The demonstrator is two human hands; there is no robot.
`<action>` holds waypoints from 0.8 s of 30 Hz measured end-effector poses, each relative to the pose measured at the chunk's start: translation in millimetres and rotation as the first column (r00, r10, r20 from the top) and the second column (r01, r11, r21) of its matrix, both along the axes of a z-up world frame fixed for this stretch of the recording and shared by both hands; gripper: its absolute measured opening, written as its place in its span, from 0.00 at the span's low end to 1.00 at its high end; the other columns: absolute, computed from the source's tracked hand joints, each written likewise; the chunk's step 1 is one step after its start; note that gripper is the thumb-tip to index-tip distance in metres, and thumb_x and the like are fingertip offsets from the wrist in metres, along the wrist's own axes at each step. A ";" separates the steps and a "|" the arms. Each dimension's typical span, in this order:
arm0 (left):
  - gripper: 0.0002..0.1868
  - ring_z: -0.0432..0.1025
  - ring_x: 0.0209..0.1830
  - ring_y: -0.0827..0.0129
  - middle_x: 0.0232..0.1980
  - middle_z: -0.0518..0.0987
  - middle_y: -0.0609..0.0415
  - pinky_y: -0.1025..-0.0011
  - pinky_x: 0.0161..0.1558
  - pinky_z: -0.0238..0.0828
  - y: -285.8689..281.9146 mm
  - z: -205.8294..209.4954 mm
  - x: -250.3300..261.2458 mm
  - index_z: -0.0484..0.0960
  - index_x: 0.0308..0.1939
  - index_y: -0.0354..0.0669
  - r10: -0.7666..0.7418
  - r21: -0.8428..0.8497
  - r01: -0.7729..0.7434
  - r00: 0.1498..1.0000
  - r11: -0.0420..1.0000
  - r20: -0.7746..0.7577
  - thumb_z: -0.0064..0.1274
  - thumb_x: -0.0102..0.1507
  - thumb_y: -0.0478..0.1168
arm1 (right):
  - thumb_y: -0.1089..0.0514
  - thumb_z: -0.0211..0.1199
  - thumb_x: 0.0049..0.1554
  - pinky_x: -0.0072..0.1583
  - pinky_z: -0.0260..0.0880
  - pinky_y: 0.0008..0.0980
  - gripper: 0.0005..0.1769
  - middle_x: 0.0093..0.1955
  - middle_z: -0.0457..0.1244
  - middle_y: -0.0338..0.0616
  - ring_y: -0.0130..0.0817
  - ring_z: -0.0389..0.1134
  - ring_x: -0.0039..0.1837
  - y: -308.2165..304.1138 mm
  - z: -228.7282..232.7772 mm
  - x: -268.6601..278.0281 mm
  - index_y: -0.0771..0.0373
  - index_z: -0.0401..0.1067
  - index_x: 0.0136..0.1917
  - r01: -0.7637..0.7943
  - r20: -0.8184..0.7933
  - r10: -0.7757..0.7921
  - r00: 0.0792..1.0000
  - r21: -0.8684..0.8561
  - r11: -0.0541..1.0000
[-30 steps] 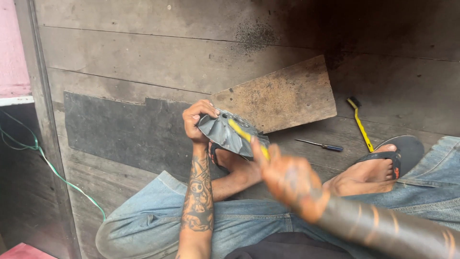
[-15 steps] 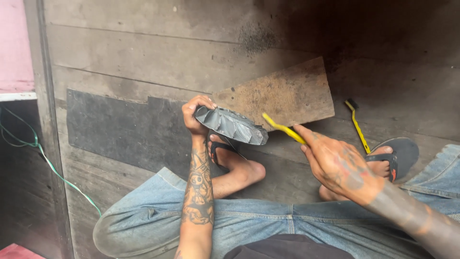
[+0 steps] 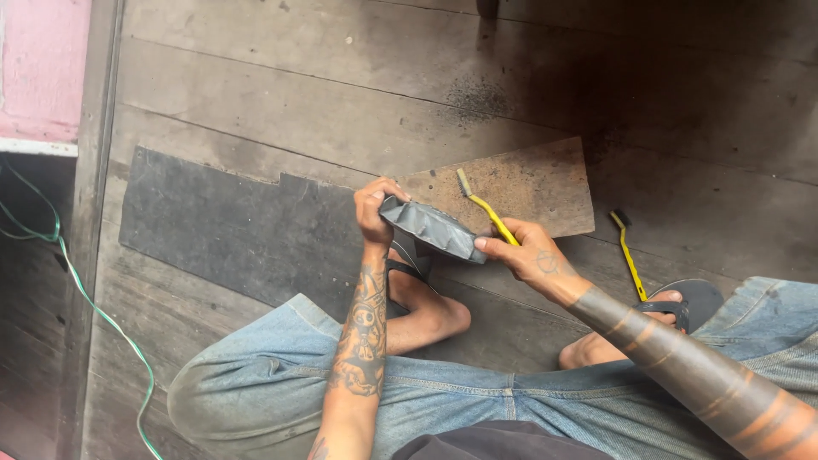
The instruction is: A person sits on the floor and uses a small brush to sand or clean the fins of a motorcycle impeller.
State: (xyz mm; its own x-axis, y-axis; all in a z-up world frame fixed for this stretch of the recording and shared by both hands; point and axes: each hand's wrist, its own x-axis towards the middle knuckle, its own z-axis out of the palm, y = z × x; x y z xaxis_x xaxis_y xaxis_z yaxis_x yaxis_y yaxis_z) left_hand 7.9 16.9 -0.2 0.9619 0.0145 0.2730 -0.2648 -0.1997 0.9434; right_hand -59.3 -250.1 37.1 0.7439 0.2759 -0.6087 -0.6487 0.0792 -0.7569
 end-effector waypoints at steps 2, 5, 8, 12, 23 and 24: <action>0.25 0.71 0.23 0.59 0.20 0.77 0.45 0.68 0.39 0.70 -2.1 1.1 -3.5 0.81 0.17 0.38 0.009 0.000 -0.009 1.000 1.000 0.001 0.35 0.60 0.46 | 0.56 0.74 0.52 0.33 0.60 0.24 0.18 0.31 0.67 0.48 0.28 0.63 0.31 1.0 -5.2 0.0 0.69 0.79 0.51 -0.080 0.055 0.085 0.995 -0.086 0.993; 0.24 0.71 0.23 0.61 0.19 0.76 0.47 0.69 0.38 0.69 -5.3 0.2 -8.3 0.81 0.17 0.40 0.003 -0.003 -0.003 1.000 1.000 -0.013 0.37 0.60 0.47 | 0.52 0.74 0.51 0.41 0.64 0.31 0.14 0.30 0.68 0.50 0.35 0.66 0.35 4.0 17.2 4.9 0.65 0.80 0.42 -0.203 0.103 0.240 0.965 -0.278 0.939; 0.24 0.70 0.23 0.62 0.19 0.76 0.48 0.70 0.36 0.68 -6.6 0.5 -9.7 0.81 0.17 0.42 -0.009 -0.007 0.008 1.000 1.000 -0.025 0.38 0.60 0.49 | 0.46 0.69 0.55 0.40 0.60 0.34 0.18 0.26 0.64 0.50 0.38 0.62 0.33 4.0 26.5 8.2 0.62 0.79 0.34 -0.259 0.091 0.321 0.943 -0.410 0.875; 0.22 0.72 0.23 0.61 0.19 0.77 0.48 0.70 0.36 0.68 -5.6 1.8 -10.1 0.82 0.18 0.42 -0.002 0.020 0.003 1.000 1.000 -0.028 0.39 0.59 0.49 | 0.44 0.60 0.62 0.36 0.55 0.29 0.21 0.27 0.67 0.41 0.30 0.58 0.30 -0.2 -17.1 4.3 0.57 0.79 0.34 -0.206 0.047 0.239 0.970 -0.363 0.909; 0.22 0.70 0.23 0.63 0.20 0.77 0.49 0.71 0.35 0.67 -9.8 6.9 -11.6 0.83 0.18 0.44 0.006 0.051 -0.003 0.998 0.999 -0.055 0.39 0.59 0.49 | 0.40 0.59 0.60 0.46 0.67 0.33 0.23 0.27 0.68 0.41 0.37 0.70 0.38 6.3 13.4 18.5 0.56 0.78 0.33 -0.310 0.040 0.367 0.930 -0.454 0.835; 0.22 0.70 0.22 0.63 0.19 0.76 0.49 0.71 0.35 0.67 -11.6 9.6 -10.3 0.83 0.18 0.44 0.012 0.053 -0.009 0.998 0.999 -0.065 0.38 0.58 0.48 | 0.38 0.60 0.58 0.46 0.68 0.31 0.23 0.26 0.68 0.37 0.33 0.71 0.38 5.3 9.4 21.1 0.53 0.78 0.32 -0.309 -0.016 0.333 0.943 -0.420 0.854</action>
